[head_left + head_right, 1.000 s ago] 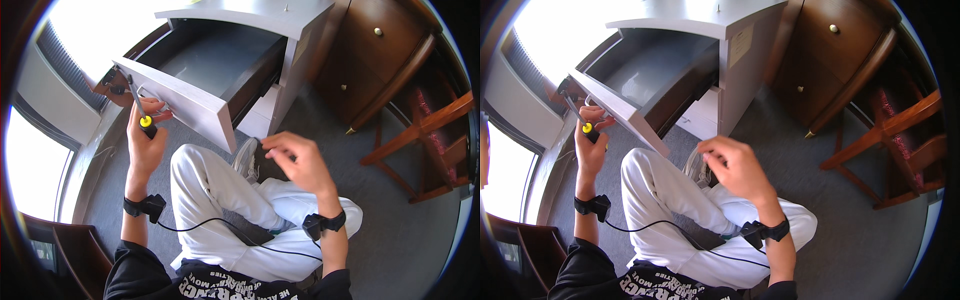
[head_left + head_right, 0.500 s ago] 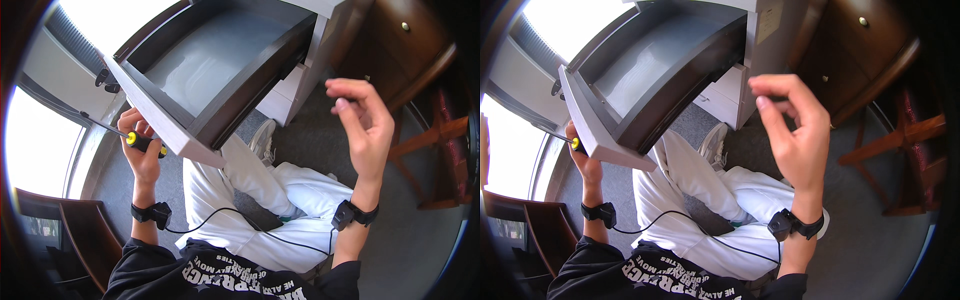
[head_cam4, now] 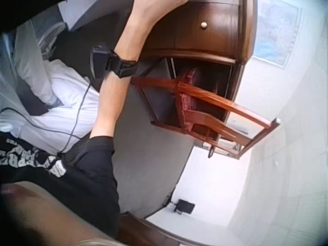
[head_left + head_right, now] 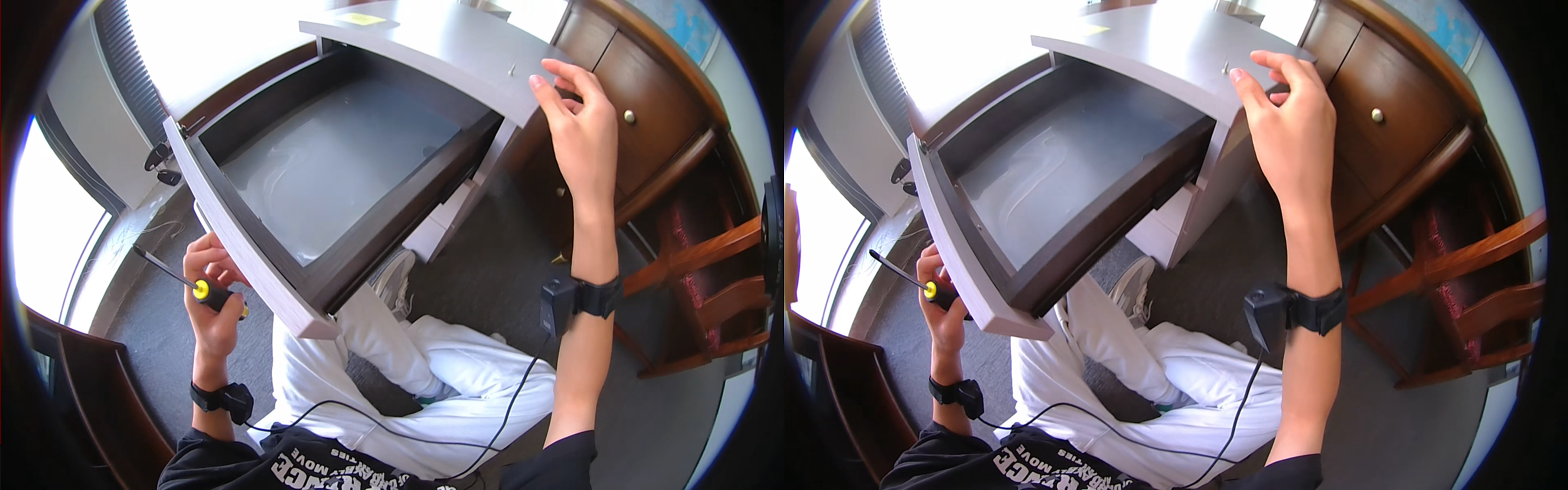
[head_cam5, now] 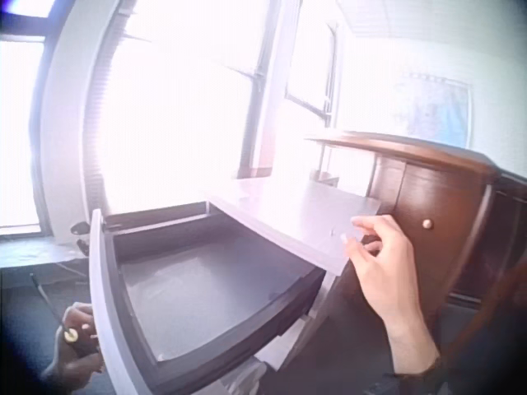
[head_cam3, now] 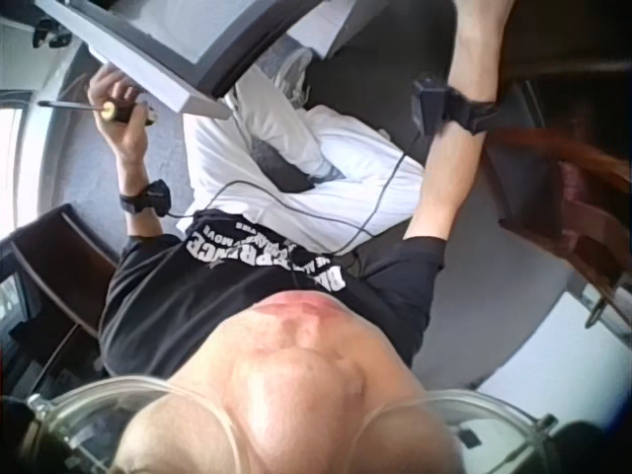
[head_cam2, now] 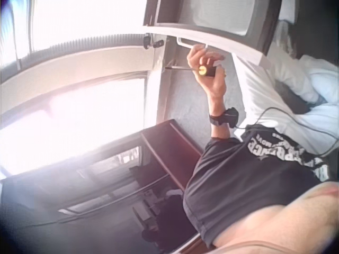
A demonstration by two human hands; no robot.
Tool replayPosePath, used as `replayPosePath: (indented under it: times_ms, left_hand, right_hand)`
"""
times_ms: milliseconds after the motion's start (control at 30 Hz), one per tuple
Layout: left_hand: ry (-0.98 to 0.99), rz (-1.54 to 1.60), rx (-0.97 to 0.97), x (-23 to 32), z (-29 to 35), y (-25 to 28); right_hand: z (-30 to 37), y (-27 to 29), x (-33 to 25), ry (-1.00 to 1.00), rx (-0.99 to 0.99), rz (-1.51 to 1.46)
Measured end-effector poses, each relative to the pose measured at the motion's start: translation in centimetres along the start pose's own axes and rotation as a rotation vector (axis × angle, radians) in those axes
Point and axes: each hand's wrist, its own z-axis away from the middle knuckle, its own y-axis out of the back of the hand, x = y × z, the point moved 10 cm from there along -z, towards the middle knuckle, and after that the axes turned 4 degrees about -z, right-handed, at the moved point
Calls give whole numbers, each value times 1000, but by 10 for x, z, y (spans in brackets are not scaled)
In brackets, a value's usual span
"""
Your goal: The person sits on the floor and uses a screwdriver to tighten screws on the side of a white cabinet. They open the cabinet door to access the hinge area and continue fastening screws to secure the door.
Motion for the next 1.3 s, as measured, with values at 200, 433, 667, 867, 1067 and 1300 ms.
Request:
replayPosePath:
  times_ms: [200,433,667,867,1067,1300]
  left_hand:
    - [44,105,9,5,9,5]
    - [57,-19,-35,16,19,2]
    - [25,246,1,31,48,3]
    - [-26,292,-371,40,79,-59]
    - [324,860,-307,9,105,-95]
    - [503,946,-16,-13,103,-85]
  right_hand:
    - [-20,-38,25,-159,-175,229]
    - [-21,-31,17,-1,-130,239]
    - [122,21,-12,-264,-36,-641]
    - [223,-29,-24,-675,-205,-939]
    - [249,-72,-49,-707,-332,-974]
    - [251,-85,-71,-568,-394,-939]
